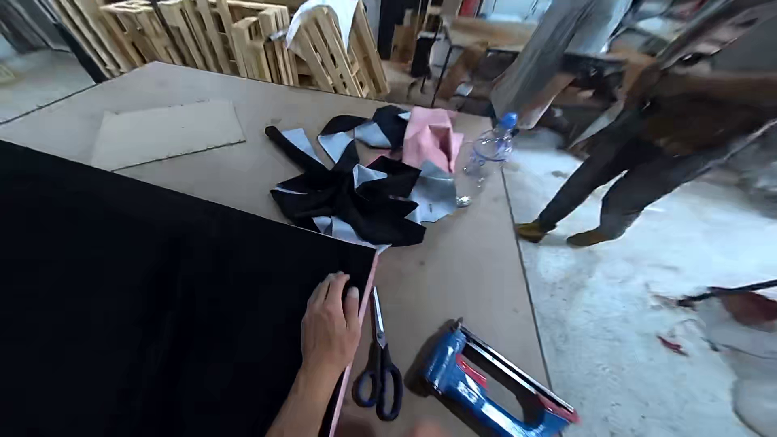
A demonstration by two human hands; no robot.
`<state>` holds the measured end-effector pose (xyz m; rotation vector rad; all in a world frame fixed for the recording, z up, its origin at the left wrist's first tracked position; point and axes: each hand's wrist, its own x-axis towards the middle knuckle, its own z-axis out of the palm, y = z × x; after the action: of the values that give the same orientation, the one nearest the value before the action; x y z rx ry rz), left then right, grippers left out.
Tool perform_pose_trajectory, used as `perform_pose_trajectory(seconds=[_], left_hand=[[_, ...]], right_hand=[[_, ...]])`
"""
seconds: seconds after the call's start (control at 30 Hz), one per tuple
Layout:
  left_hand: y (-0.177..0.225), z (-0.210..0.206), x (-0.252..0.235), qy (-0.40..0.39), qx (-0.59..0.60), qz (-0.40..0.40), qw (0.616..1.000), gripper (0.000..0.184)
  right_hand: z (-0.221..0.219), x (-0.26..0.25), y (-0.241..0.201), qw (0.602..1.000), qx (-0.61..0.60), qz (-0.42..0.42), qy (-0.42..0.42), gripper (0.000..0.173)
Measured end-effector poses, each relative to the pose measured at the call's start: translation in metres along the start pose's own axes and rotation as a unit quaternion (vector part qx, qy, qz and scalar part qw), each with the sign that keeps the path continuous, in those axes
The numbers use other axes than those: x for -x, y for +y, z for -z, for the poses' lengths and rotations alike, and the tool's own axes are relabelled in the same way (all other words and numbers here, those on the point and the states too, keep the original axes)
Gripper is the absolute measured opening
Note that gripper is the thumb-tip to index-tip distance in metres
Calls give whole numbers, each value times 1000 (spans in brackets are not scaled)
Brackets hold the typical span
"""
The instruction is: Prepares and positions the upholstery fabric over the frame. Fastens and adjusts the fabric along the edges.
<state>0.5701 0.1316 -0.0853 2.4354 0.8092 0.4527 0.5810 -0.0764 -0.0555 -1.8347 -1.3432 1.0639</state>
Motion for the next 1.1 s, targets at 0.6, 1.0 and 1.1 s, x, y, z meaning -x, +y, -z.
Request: perform_pose_trajectory(seconds=[0.6,1.0,1.1], left_hand=[[14,-37,-39,115,-270,-75,953,17],[0,-41,-33,137,-263,-182,938,16],[-1,-41,-32,124,-257,-192,939,17]], right_hand=[[182,-172,110,808,290,489,152,21],[173,-174,123,817,213,503,184,20],[173,-173,127,820,209,502,176,20]])
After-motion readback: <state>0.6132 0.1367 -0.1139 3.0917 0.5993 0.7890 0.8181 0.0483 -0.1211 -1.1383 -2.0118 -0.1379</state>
